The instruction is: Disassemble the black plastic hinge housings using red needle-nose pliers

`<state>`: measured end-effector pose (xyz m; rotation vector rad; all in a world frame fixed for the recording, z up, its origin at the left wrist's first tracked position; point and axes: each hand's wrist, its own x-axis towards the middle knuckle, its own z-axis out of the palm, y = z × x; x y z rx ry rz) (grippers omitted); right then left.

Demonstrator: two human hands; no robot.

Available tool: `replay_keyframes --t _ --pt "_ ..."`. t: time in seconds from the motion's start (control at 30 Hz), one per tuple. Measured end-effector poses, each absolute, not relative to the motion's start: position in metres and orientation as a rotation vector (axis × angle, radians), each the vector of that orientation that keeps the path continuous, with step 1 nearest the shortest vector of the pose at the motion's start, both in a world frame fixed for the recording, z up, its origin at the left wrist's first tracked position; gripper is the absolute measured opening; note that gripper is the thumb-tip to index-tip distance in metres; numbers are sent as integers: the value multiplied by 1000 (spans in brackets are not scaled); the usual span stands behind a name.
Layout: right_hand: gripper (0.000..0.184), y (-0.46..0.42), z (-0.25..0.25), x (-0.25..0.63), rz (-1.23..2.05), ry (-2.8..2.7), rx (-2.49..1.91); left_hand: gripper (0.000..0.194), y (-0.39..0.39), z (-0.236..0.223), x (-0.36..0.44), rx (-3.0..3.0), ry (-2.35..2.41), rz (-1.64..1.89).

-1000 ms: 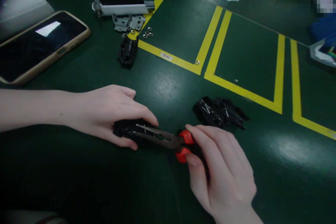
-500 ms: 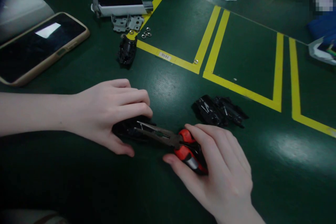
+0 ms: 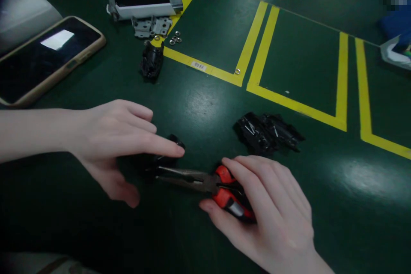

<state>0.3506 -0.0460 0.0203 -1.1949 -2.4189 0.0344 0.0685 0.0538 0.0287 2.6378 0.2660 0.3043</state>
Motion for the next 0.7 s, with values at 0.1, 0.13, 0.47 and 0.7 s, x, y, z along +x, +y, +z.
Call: replay_keyframes --t 0.1,0.13,0.47,0.7 --pt "33 -46 21 351 55 -2406 -1211 49 51 30 65 2577 305 324" --pt "34 -46 21 351 60 -2395 -1210 46 52 31 64 2555 333 360" --pt "36 -46 19 359 77 -2287 -1256 53 66 29 71 2781 169 169" --pt "39 -43 23 359 54 -2331 -1293 28 59 30 75 2550 405 184"
